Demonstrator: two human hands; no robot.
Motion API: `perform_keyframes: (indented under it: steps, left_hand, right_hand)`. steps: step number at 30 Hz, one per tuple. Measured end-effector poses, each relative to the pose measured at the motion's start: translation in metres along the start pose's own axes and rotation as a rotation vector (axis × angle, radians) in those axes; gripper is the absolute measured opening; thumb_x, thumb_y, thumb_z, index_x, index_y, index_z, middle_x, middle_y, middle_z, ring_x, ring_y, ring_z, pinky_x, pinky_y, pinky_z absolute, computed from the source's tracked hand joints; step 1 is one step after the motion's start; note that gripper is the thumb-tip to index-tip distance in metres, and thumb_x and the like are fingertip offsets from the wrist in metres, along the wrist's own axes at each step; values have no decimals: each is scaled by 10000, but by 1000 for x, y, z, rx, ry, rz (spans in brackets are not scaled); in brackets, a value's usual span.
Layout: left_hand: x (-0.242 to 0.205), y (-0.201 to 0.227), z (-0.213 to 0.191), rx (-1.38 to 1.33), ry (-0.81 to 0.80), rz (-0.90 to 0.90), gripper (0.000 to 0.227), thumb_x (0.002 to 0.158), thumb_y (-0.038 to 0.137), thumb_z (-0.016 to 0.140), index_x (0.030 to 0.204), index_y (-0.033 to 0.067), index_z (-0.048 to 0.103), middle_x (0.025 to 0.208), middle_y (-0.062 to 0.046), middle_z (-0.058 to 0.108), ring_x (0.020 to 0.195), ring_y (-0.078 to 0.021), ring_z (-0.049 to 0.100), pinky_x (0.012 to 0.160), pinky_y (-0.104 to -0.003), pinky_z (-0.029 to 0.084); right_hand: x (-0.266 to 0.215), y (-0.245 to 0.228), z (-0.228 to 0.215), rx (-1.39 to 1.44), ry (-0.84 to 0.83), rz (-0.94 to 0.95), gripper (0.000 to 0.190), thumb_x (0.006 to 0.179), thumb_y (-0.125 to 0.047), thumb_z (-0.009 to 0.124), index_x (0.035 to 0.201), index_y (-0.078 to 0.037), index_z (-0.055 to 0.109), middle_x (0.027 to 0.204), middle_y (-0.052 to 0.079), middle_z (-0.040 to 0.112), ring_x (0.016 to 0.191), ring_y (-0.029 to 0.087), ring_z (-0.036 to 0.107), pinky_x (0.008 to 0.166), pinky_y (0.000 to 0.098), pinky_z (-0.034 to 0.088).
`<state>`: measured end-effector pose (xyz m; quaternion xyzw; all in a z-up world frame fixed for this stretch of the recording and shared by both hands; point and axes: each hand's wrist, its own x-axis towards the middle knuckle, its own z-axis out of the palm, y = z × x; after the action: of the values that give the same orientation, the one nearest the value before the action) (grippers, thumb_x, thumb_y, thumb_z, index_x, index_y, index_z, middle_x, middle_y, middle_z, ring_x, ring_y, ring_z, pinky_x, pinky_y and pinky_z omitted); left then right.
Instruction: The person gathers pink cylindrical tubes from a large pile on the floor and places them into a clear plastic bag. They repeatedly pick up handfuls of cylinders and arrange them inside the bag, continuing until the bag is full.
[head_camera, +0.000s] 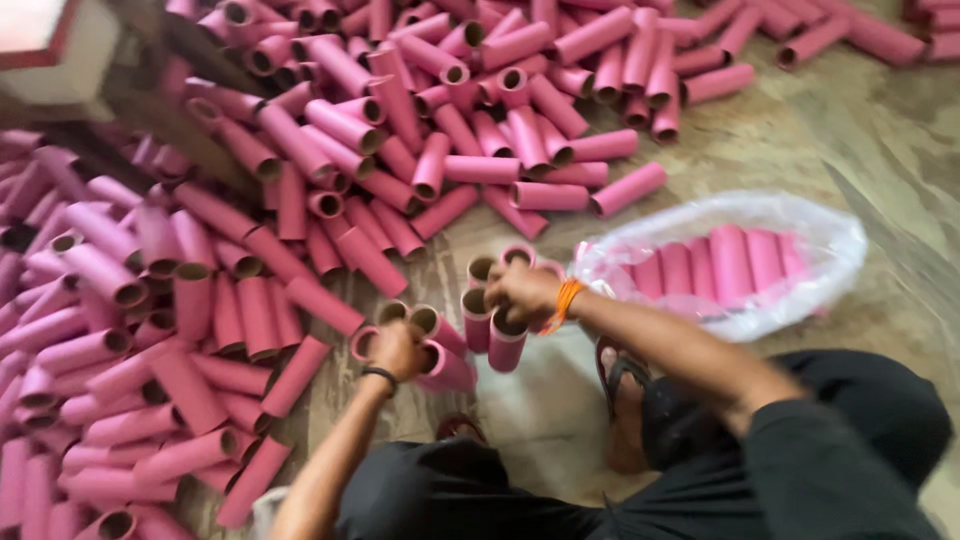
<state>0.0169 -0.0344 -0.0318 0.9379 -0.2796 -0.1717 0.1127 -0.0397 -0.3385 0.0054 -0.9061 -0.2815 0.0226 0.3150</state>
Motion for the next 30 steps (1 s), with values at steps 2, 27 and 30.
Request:
perform_keyframes:
  steps: [2,27,30]
  left_hand:
    - [2,20,-49,-226,-26,-53,141,753,141,745,886,119,787,832,-192,752,781,-341,757,701,-464,597]
    - [81,430,183,-517,576,47,366,569,250,833,916,148,778,1163,-320,547,1125,-579,426,964,-674,335]
    - [75,422,225,-286,145,164,319,756,286,786,1046,165,731,1197,-197,593,1215,-420,511,1024,-765,236]
  right_hand:
    - [-21,20,-59,65,-172,121,282,663,-106,697,941,-142,733,956,68,681,866,248,639,757,424,537]
    - [-363,79,-40,-676,921,814,229,748,-166,796,962,-129,723,1178,205,537,1138,456,505,1038,660,358]
    - [-360,87,5,-598,638,959,325,734,-186,760,1058,-159,767,1153,128,587,1164,406,527,1120,655,311]
